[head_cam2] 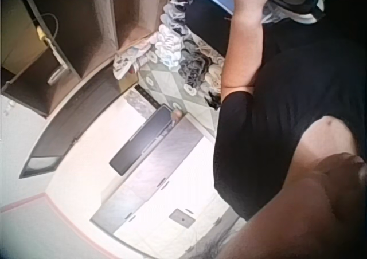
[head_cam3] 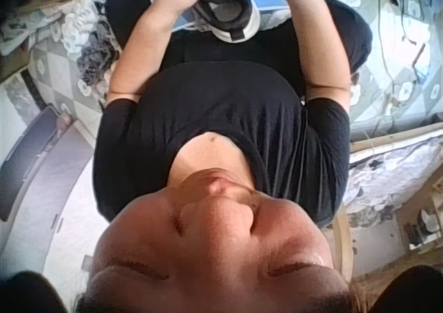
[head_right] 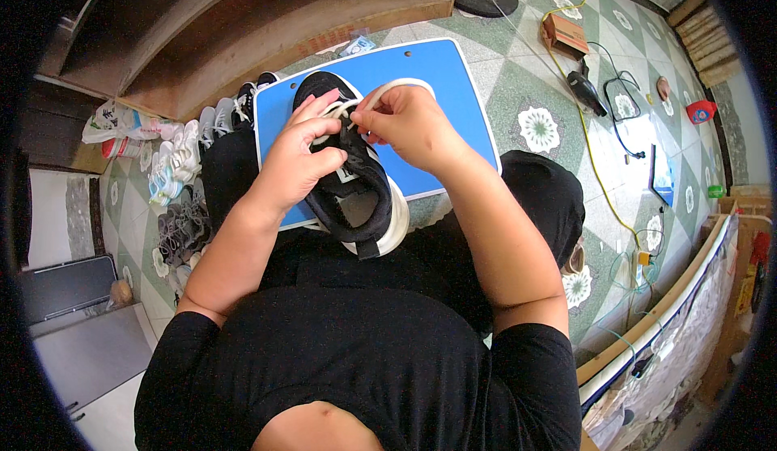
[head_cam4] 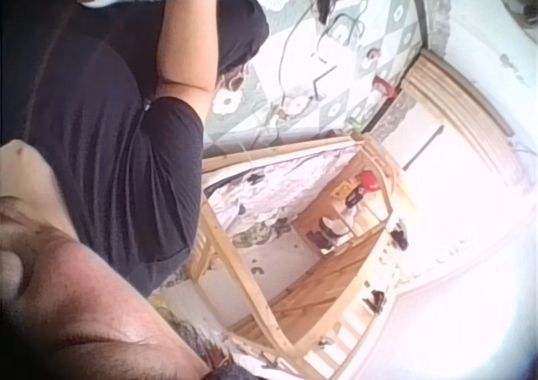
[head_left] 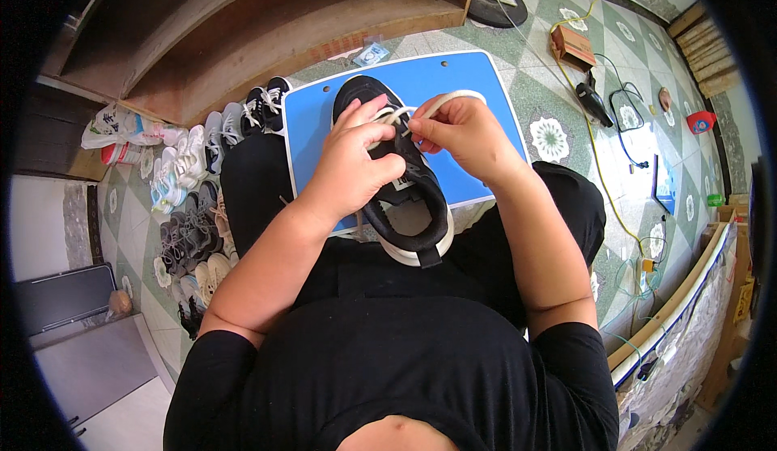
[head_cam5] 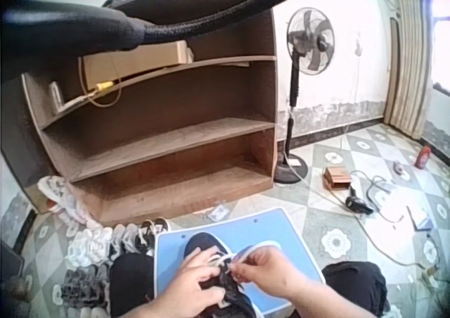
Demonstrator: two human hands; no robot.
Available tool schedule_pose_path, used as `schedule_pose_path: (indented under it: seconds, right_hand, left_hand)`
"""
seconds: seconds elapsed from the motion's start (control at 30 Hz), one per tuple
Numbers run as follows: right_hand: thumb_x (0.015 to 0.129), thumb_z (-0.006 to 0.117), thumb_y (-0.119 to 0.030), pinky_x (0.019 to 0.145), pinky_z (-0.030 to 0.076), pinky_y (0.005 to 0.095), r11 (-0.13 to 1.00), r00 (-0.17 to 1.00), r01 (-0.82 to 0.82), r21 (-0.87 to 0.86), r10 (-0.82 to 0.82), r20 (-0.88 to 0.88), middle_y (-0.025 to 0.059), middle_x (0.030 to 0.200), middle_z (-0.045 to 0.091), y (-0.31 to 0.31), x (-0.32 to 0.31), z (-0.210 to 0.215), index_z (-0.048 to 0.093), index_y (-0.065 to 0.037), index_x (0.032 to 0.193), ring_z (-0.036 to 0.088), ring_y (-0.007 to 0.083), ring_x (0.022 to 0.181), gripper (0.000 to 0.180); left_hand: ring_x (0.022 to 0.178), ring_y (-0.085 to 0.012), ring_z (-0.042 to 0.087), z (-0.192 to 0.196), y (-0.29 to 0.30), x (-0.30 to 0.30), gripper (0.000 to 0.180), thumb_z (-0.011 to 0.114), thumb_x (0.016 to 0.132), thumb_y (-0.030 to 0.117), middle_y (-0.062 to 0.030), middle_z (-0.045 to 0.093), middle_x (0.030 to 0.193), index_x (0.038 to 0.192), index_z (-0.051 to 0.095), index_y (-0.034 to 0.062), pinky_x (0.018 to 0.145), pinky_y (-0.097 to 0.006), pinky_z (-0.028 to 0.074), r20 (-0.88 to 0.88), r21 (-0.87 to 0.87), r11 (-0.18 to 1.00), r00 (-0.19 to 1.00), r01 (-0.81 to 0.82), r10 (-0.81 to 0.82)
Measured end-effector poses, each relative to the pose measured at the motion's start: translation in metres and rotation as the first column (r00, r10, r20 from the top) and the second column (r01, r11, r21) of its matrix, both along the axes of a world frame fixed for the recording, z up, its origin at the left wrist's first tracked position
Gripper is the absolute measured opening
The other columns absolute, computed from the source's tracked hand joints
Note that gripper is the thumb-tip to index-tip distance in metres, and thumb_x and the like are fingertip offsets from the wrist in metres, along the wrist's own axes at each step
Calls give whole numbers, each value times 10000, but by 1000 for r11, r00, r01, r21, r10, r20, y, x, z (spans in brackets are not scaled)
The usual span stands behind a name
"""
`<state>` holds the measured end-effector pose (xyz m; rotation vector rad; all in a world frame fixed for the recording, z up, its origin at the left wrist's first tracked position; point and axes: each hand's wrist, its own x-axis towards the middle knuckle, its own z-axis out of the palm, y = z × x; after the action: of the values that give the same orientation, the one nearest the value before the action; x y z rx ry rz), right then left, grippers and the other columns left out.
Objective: The person sits on the floor and laces a black sneaker with white laces. They thread the laces through the eyelets, pull them tight, and tie a knot. The person then picks up a second black sneaker and begins the lacing process on it as well.
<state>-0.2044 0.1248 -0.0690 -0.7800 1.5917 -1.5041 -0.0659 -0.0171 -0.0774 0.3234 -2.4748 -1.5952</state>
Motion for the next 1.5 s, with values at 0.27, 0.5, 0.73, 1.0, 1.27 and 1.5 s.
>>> schedule_pose_path:
  seconds: [0.27, 0.5, 0.73, 1.0, 1.27, 1.5]
  right_hand:
    - [828, 651, -77, 606, 476, 246, 998, 975, -13, -64, -2, -223, 55, 709, 625, -2, 4, -7, 662, 39, 868, 567, 93, 659, 123]
    - [841, 664, -259, 551, 459, 260, 985, 987, 24, 171, 4, -164, 50, 680, 619, 3, 1, 13, 658, 37, 801, 551, 110, 605, 299]
    - [780, 656, -390, 550, 459, 373, 932, 772, 11, 363, 223, -595, 138, 594, 563, 16, 11, 27, 604, -3, 752, 580, 254, 562, 391]
    - [780, 545, -227, 638, 466, 452, 924, 557, 254, 286, 102, -824, 198, 701, 596, 11, 26, 21, 608, -22, 775, 590, 386, 694, 215]
    - [783, 544, -260, 648, 498, 443, 937, 547, 223, 267, 106, -830, 179, 702, 624, 8, 28, 21, 619, -25, 750, 619, 357, 683, 249]
    - [786, 543, -262, 641, 499, 451, 936, 557, 219, 275, 111, -823, 181, 699, 621, 9, 27, 19, 618, -32, 764, 619, 360, 682, 244]
  left_hand:
    - [1397, -365, 163, 4, 5, -1, 222, 631, 771, 97, -189, 386, 1424, 970, 635, -1, 1118, -461, 126, -18, -119, 993, 1000, -26, 24]
    - [1319, -383, 328, 4, 10, -5, 139, 655, 789, 120, -170, 478, 1349, 902, 649, 39, 1082, -457, 247, -47, -341, 935, 995, -97, 87]
    - [1250, -369, 412, -3, 17, -11, 78, 671, 757, 157, -101, 561, 1249, 780, 640, 89, 1008, -493, 293, -134, -410, 886, 975, -216, 176]
    - [1131, -352, 467, 41, 7, 9, 92, 656, 720, 53, -138, 561, 1187, 732, 565, 45, 964, -434, 350, -200, -681, 721, 980, -128, -15]
    - [1174, -361, 449, 49, 15, -3, 151, 736, 664, 180, -120, 564, 1198, 730, 651, 74, 1002, -457, 328, -165, -797, 592, 986, -116, -30]
    - [1136, -334, 468, 38, 17, -5, 103, 673, 707, 146, -109, 594, 1145, 746, 704, 56, 1002, -449, 340, -134, -761, 642, 991, -92, -18]
